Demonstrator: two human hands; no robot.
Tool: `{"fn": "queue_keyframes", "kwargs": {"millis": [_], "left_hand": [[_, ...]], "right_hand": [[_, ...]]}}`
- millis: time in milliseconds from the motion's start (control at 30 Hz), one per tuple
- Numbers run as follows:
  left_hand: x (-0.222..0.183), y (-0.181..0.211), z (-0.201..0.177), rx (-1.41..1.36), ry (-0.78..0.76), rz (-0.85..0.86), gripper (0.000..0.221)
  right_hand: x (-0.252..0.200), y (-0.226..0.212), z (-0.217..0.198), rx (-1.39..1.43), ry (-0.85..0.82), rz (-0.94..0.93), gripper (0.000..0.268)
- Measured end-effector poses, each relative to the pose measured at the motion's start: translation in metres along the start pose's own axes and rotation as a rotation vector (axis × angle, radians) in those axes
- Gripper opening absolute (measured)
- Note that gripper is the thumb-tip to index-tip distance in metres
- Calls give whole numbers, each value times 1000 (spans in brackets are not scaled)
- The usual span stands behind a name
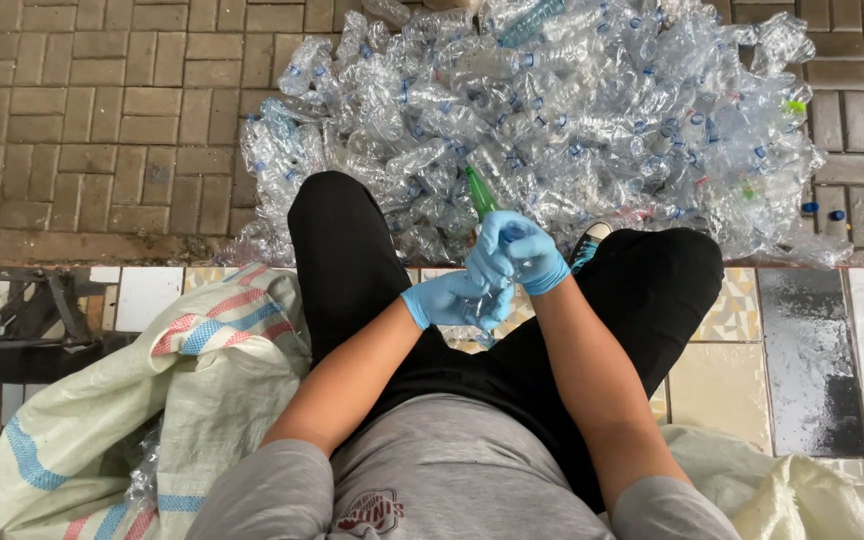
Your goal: The person sits on the floor and repeatedly picks up empty plastic water bottles from a large pile. They crush each bottle by hand and place it into a large white sack. The person continues this process for the duration of the clip.
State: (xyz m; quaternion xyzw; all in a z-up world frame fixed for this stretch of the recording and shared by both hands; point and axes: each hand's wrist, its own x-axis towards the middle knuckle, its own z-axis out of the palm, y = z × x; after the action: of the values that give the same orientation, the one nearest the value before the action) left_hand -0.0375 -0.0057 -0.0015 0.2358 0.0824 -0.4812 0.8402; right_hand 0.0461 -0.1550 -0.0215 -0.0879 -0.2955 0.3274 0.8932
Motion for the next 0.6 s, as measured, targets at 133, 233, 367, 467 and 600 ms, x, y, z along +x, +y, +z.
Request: {"fn": "queue_keyframes", "kwargs": {"millis": [133, 233, 367, 467, 600], "left_hand": [[2, 5, 7, -179, -29, 26, 5], [22, -5, -31, -180, -90, 91, 15], [24, -7, -37, -154, -129, 152, 31], [28, -5, -37, -141, -33, 178, 26], [48, -9, -58, 2, 186, 290, 21]], "right_hand": [[15, -14, 28, -241, 235, 9, 22], [18, -14, 25, -481, 482, 9, 16], [20, -13, 17, -590, 621, -7, 13], [25, -9, 27, -688, 714, 25, 16], [28, -7, 24, -825, 797, 82, 13]]}}
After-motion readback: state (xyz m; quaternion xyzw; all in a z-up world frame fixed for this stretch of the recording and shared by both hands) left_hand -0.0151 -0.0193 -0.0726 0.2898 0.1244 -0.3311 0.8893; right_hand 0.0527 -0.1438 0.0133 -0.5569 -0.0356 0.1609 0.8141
